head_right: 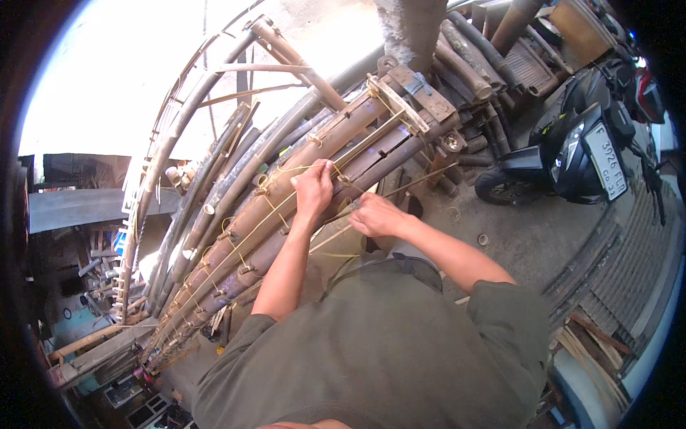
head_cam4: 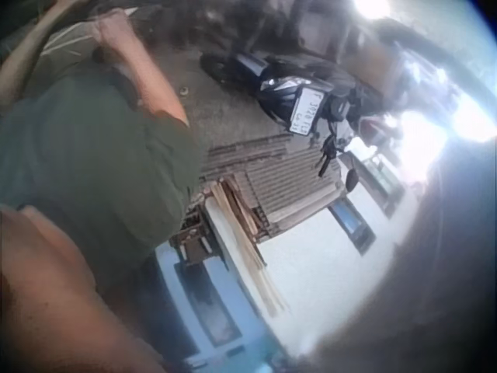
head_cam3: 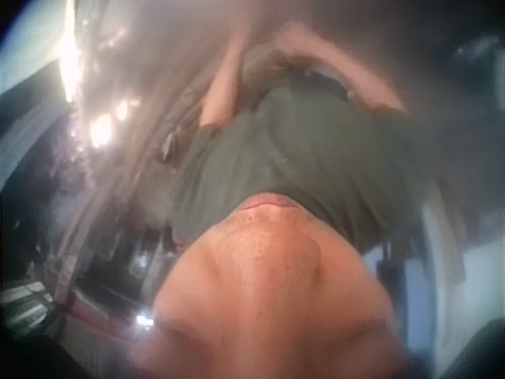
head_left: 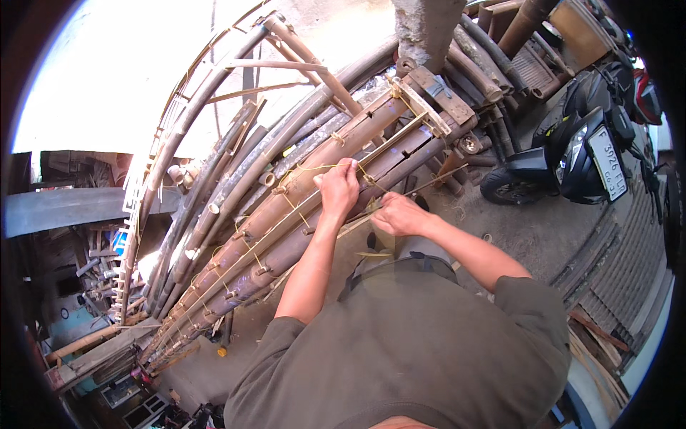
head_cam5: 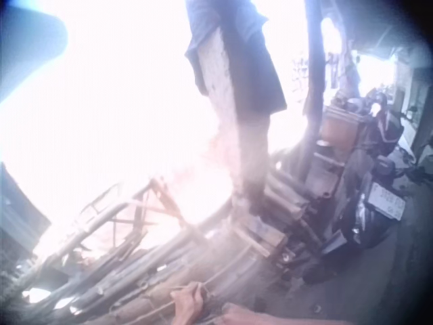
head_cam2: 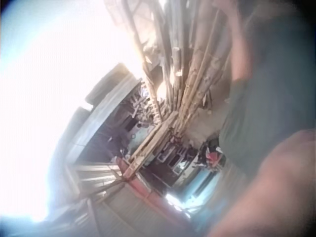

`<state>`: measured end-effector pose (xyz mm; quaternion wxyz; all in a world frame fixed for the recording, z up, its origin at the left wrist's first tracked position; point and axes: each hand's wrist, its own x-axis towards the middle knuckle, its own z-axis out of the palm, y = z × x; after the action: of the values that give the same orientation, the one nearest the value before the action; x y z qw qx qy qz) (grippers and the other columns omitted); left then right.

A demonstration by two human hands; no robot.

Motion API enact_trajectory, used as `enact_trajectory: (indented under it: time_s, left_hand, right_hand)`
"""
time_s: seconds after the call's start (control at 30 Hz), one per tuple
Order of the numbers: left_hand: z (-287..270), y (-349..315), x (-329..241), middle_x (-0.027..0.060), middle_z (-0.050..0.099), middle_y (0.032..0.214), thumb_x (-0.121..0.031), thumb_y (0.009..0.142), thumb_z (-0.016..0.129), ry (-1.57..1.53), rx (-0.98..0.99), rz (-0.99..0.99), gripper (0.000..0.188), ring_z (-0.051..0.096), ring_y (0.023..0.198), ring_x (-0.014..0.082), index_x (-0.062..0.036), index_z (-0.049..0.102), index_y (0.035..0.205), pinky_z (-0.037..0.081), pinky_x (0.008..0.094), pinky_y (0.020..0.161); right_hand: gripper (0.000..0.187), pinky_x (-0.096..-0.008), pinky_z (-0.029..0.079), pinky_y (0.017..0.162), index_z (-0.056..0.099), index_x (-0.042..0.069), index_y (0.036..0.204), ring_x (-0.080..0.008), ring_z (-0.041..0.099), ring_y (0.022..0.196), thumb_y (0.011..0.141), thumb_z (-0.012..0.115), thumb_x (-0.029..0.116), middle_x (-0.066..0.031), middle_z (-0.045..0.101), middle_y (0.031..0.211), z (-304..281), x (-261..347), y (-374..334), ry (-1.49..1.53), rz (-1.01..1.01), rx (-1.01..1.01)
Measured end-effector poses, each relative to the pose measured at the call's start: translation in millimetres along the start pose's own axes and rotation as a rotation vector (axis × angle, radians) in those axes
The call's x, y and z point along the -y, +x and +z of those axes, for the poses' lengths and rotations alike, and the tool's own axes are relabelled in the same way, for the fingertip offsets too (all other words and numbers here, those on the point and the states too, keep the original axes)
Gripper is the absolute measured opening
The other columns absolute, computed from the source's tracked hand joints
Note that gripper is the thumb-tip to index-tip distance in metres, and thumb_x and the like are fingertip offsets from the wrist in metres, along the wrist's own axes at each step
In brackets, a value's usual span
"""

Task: The person arranges thin bamboo strips on the floor, aligning them side by side. Then the person stands and ties the aligned strips to a bamboo rack using string.

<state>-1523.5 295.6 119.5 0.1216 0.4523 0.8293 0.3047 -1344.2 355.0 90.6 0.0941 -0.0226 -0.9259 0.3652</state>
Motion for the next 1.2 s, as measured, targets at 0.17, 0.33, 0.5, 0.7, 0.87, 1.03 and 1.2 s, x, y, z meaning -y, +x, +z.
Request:
enact_trajectory:
  time_s: [0.17,0.33,0.5,0.7,0.87,1.03,1.2]
  left_hand:
    - [-23,70,-13,0.0044,0.070,0.078,-0.022,0.102,0.056,-0.572,-0.023,-0.110,0.026,0.060,0.072,0.0089,-0.0004,0.071,0.100,0.047,0.0273,0.068]
    - [23,164,87,0.0188,0.073,0.090,-0.029,0.100,0.050,0.055,-0.092,-0.037,0.031,0.070,0.082,0.0348,-0.0048,0.070,0.101,0.052,0.0442,0.077]
    - [14,185,50,0.0213,0.071,0.100,-0.030,0.097,0.053,0.423,0.258,-0.051,0.033,0.068,0.095,0.0401,-0.0035,0.072,0.102,0.053,0.0508,0.086]
    - [71,86,-106,0.0206,0.069,0.108,-0.019,0.093,0.059,0.046,0.226,0.224,0.026,0.066,0.101,0.0385,-0.0045,0.063,0.114,0.048,0.0527,0.088]
    - [109,75,-103,0.0131,0.069,0.096,-0.018,0.091,0.062,0.117,-0.013,0.184,0.016,0.064,0.093,0.0334,-0.0092,0.060,0.105,0.034,0.0511,0.080]
    - [115,76,-120,0.0118,0.069,0.091,-0.026,0.093,0.060,0.211,-0.108,0.144,0.017,0.063,0.089,0.0325,-0.0112,0.061,0.102,0.039,0.0497,0.078]
    - [132,75,-88,0.0180,0.067,0.096,-0.022,0.096,0.055,-0.095,-0.140,0.390,0.020,0.062,0.092,0.0397,-0.0083,0.062,0.109,0.044,0.0457,0.086]
  right_hand:
    - [0.042,-0.0460,0.047,0.082,0.055,0.005,0.059,-0.0375,0.058,0.063,0.095,0.056,0.025,-0.0169,0.057,0.059,13,16,5,0.141,0.103,-0.060]
    - [0.035,-0.0442,0.047,0.095,0.060,0.008,0.065,-0.0360,0.061,0.066,0.094,0.057,0.027,-0.0150,0.060,0.060,10,31,-4,0.027,0.010,-0.142]
    - [0.021,-0.0469,0.042,0.105,0.064,0.005,0.104,-0.0348,0.059,0.107,0.086,0.054,0.004,-0.0175,0.065,0.107,-18,17,-45,0.179,0.187,-0.271]
    - [0.036,-0.0388,0.044,0.103,0.060,0.005,0.125,-0.0264,0.056,0.115,0.090,0.054,0.014,-0.0153,0.062,0.119,-34,-111,-78,1.372,0.824,-0.761]
    - [0.022,-0.0346,0.045,0.092,0.059,0.016,0.110,-0.0164,0.053,0.091,0.095,0.057,0.032,-0.0015,0.056,0.096,-92,-52,-34,1.809,0.758,-1.646]
    - [0.025,-0.0397,0.043,0.074,0.058,0.007,0.082,-0.0208,0.052,0.077,0.100,0.044,0.018,-0.0068,0.058,0.080,-149,13,49,1.073,0.141,-0.892]
    - [0.040,-0.0430,0.046,0.096,0.072,0.004,0.110,-0.0295,0.067,0.102,0.100,0.048,0.034,-0.0191,0.071,0.103,-195,-18,138,0.033,0.204,0.420]
